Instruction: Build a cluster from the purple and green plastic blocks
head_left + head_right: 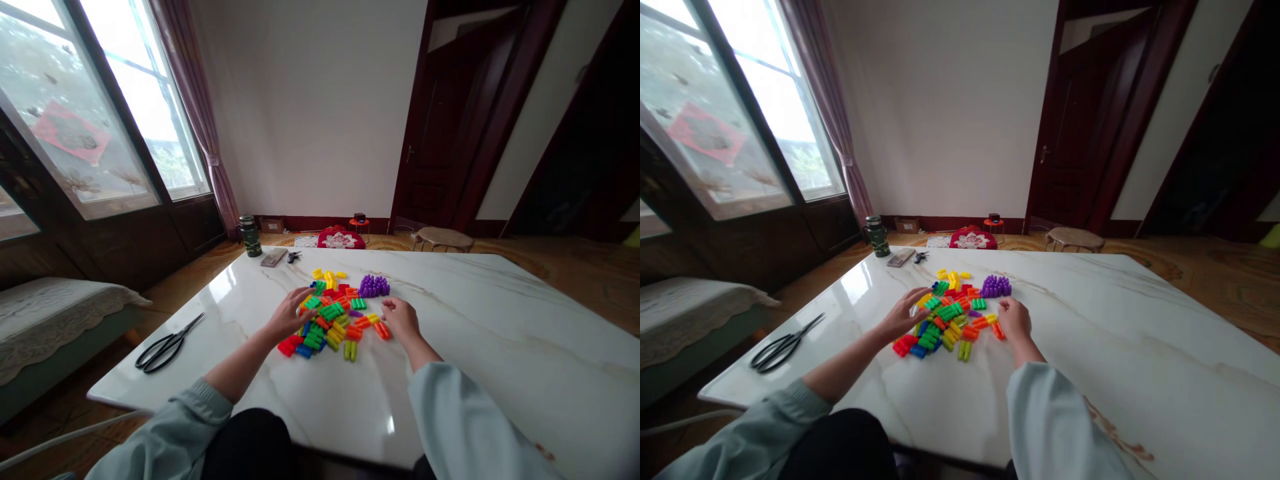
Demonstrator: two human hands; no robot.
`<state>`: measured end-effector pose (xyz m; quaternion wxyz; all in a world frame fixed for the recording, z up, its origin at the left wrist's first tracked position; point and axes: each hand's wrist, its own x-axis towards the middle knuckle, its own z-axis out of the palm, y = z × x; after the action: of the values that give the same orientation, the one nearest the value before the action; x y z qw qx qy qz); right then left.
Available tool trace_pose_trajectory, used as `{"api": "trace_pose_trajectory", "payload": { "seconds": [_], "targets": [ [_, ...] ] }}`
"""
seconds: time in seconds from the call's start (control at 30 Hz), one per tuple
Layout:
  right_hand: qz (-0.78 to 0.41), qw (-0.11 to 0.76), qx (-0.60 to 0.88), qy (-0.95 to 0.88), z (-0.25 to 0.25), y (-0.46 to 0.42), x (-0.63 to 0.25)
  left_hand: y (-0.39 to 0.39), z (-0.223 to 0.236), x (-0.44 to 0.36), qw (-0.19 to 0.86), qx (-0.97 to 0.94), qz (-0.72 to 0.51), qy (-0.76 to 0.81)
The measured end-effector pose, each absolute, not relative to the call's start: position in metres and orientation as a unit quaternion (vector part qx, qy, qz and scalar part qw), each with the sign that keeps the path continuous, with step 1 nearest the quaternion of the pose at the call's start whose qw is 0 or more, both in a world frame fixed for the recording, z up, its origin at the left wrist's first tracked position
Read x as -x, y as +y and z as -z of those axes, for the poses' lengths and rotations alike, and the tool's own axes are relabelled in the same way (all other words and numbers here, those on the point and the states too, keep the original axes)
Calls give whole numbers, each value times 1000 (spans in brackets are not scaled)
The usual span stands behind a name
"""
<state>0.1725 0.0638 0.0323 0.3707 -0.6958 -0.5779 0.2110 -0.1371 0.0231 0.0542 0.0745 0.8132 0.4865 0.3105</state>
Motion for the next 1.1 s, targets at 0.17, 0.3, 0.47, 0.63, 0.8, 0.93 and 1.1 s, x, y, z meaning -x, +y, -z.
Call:
{"api": "trace_pose_trajectory", "payload": {
  "seconds": [0.17,0.3,0.47,0.63,0.8,0.93,1.1],
  "targets": [
    [-216,321,737,-554,-33,59,-190,-27,-33,132,33,-866,-160,472],
    [-219,273,766,-540,-29,50,-203,-31,-14,123,6,-851,-132,509],
    [-227,234,755,-569,-18,45,-208,-20,6,108,-50,-820,-184,539],
    [-201,203,693,-662,-14,52,-186,-17,9,85,-76,-782,-244,568],
    [-176,222,653,-702,-6,62,-161,-24,-12,41,-25,-818,-290,496],
    [-218,262,619,-708,1,68,-155,-12,-14,2,25,-872,-279,400],
    [-341,377,583,-634,7,72,-164,10,-7,-20,19,-857,-288,427]
  ]
}}
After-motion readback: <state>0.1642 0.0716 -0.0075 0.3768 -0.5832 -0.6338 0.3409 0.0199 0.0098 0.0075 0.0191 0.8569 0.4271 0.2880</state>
